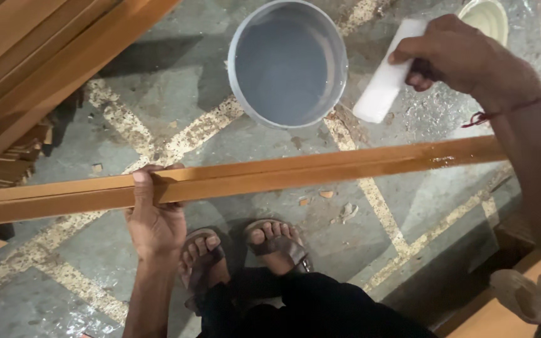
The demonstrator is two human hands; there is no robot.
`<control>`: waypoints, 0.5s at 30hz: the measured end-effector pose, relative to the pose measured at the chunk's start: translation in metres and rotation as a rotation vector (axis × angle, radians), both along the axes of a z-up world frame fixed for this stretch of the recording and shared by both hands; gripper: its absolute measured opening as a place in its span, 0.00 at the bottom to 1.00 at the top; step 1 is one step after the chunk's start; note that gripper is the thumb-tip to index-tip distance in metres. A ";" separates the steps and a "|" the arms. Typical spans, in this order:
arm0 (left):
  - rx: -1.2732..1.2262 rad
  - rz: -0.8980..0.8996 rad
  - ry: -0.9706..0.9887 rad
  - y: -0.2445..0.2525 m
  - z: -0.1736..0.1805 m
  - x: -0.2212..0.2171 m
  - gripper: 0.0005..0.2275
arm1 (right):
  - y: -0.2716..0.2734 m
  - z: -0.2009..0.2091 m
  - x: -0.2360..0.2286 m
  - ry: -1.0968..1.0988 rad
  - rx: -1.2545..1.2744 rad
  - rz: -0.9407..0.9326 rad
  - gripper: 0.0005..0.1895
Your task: The person holds a long wooden strip and repeatedly wipes its surface with a white cloth, dipping the cloth into a bucket of liquid between applications. The person rotates the strip to treat different sides, maintaining a consistent wet sheen on the wood throughout the process.
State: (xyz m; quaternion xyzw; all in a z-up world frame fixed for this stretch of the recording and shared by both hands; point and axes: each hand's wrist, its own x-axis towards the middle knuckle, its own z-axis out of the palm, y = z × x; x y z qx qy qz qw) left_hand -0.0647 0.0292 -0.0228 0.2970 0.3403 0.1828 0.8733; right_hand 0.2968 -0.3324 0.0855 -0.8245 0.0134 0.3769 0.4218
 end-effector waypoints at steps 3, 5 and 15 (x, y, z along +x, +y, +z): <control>0.039 0.013 0.027 0.000 -0.004 0.003 0.09 | -0.020 0.022 -0.005 0.104 0.249 -0.112 0.12; 0.079 0.016 0.054 0.000 -0.006 0.003 0.09 | -0.035 0.036 -0.015 0.158 0.475 -0.173 0.10; 0.155 0.003 0.070 0.006 -0.008 -0.004 0.13 | -0.126 0.065 -0.109 -0.199 0.879 -0.046 0.16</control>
